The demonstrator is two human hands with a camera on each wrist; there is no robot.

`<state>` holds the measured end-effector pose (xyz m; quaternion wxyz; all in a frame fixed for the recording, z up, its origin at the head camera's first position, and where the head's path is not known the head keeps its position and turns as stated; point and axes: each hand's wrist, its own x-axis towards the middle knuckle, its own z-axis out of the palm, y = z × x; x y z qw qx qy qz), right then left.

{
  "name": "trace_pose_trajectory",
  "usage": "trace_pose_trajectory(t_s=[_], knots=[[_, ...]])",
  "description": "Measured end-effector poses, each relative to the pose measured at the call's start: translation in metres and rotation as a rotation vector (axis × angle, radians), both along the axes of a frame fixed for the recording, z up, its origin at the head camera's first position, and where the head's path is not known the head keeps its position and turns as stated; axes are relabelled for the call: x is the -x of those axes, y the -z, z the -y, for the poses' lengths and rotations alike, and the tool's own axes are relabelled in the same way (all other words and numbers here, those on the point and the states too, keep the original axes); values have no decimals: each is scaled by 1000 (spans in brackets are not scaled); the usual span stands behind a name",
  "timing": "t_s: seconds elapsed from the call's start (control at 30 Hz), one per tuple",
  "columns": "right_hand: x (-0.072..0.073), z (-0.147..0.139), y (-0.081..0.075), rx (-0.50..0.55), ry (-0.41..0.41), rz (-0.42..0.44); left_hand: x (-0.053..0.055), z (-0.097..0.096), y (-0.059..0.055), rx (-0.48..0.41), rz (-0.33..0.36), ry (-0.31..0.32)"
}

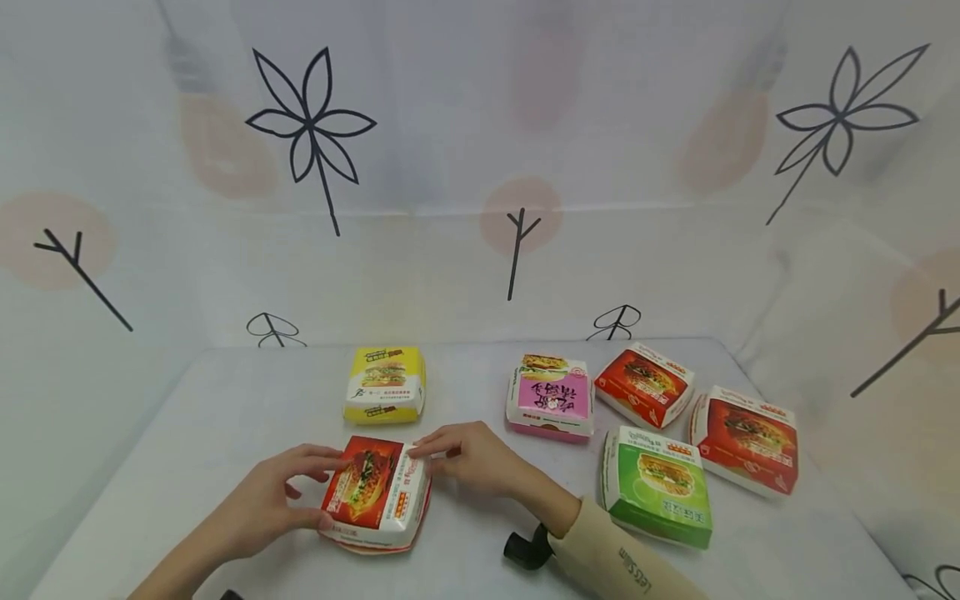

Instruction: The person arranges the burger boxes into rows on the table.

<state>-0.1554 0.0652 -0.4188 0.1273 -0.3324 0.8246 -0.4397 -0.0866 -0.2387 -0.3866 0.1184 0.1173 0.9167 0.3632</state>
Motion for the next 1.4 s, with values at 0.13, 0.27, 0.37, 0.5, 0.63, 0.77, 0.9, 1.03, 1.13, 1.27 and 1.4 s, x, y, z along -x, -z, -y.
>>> trace_pose_trajectory(t_s=[0.13,0.27,0.37,0.5,0.63,0.77,0.9,1.03,1.13,1.27,1.4], knots=[[2,1,1,24,22,5,1,2,-2,4,8,-10],[2,0,0,30,53,26,4,5,-2,10,-12,-24],[1,1,-1,39,61,50,5,7,-1,-2,1,-51],[0,2,-3,36,65,98,5,9,1,-21,31,-56],[-3,3,-6,9,86,138,6,11,1,-14,22,-11],[-4,3,-8,-3,105,173,7,10,-1,-2,19,27],[-6,4,-8,-20,108,204,8,7,-2,28,-6,69],[-8,6,-7,-51,124,221,8,7,-2,52,-41,101],[-8,7,-7,-72,134,229,8,8,-1,50,-44,117],[-9,7,-6,-82,121,233,7,6,0,47,-31,118],[-11,8,-6,-69,92,226,8,2,2,61,-20,92]])
